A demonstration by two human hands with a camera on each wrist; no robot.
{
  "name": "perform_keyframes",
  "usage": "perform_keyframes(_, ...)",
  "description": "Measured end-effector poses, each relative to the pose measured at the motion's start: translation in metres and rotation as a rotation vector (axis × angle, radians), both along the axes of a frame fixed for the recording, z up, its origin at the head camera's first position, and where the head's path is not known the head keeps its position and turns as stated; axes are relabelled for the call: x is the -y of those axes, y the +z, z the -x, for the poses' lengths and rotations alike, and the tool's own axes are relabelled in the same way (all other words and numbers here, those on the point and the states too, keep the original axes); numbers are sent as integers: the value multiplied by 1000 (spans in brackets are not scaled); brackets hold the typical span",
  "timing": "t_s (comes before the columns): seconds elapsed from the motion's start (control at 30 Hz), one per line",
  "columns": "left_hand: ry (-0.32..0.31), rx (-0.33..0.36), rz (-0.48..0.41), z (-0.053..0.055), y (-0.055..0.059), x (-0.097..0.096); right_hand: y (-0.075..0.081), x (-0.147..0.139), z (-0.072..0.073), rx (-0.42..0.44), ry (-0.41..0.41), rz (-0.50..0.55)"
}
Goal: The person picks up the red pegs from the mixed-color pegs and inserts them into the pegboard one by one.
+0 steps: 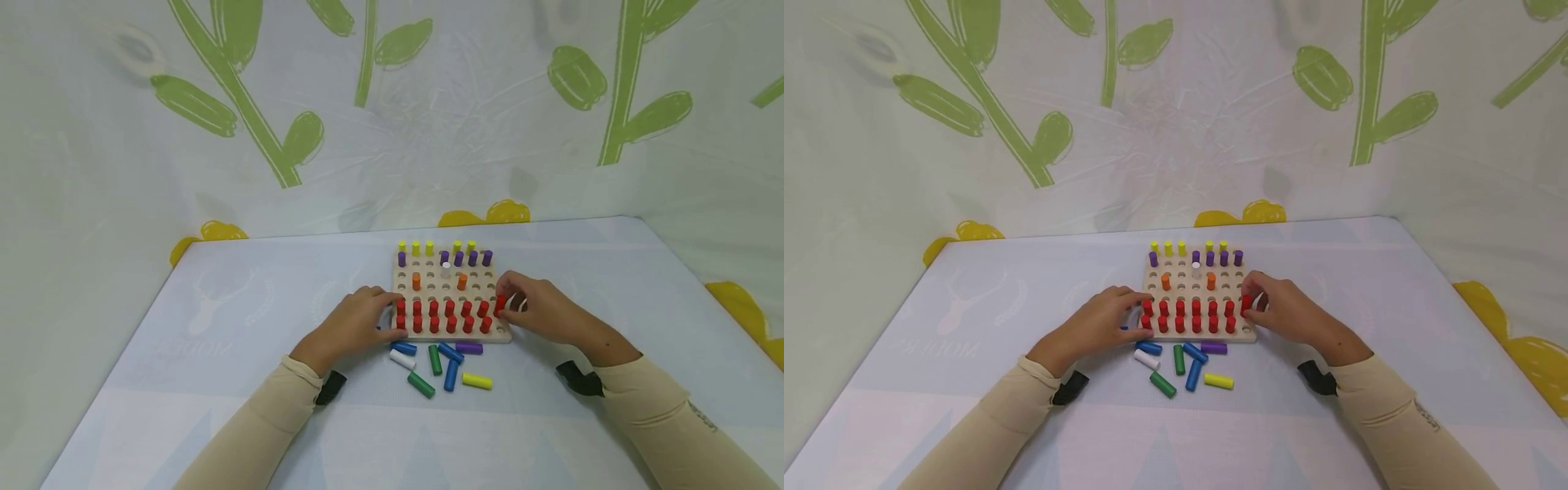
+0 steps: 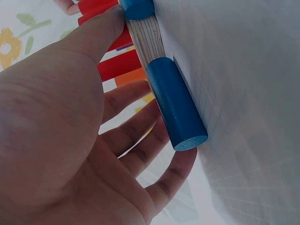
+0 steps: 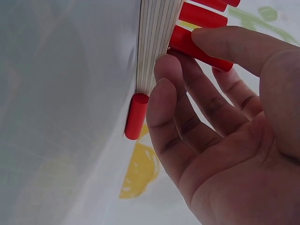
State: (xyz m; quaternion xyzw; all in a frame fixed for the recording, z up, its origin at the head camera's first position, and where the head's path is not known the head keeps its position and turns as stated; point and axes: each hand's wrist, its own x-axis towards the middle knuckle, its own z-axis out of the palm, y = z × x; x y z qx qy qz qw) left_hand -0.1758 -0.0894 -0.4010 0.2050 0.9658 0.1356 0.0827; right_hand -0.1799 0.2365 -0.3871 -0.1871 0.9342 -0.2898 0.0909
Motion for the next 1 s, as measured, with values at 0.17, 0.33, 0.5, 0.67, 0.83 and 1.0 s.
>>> perform_keyframes(0.17,-1,-3,-3,0,1,0,-1,1,-1,4,-11,-4)
perform_keyframes(0.33,-1,-7,-2,-1,1,0,-1,2,0,-4,4,-6)
perform_keyframes(0.5,1,-8,-2,-1,1,0,-2,2,0,-10,20,-4)
perform_keyframes(0.67,3,-12,2,0,1,0,-2,2,1,-17,25,-4)
perform_keyframes(0.83,5,-1,-5,0,1,0,-1,2,1,-15,27,4)
perform_keyframes(1.0,7,14,-10,0,1,1,-1,1,0,-13,33,11)
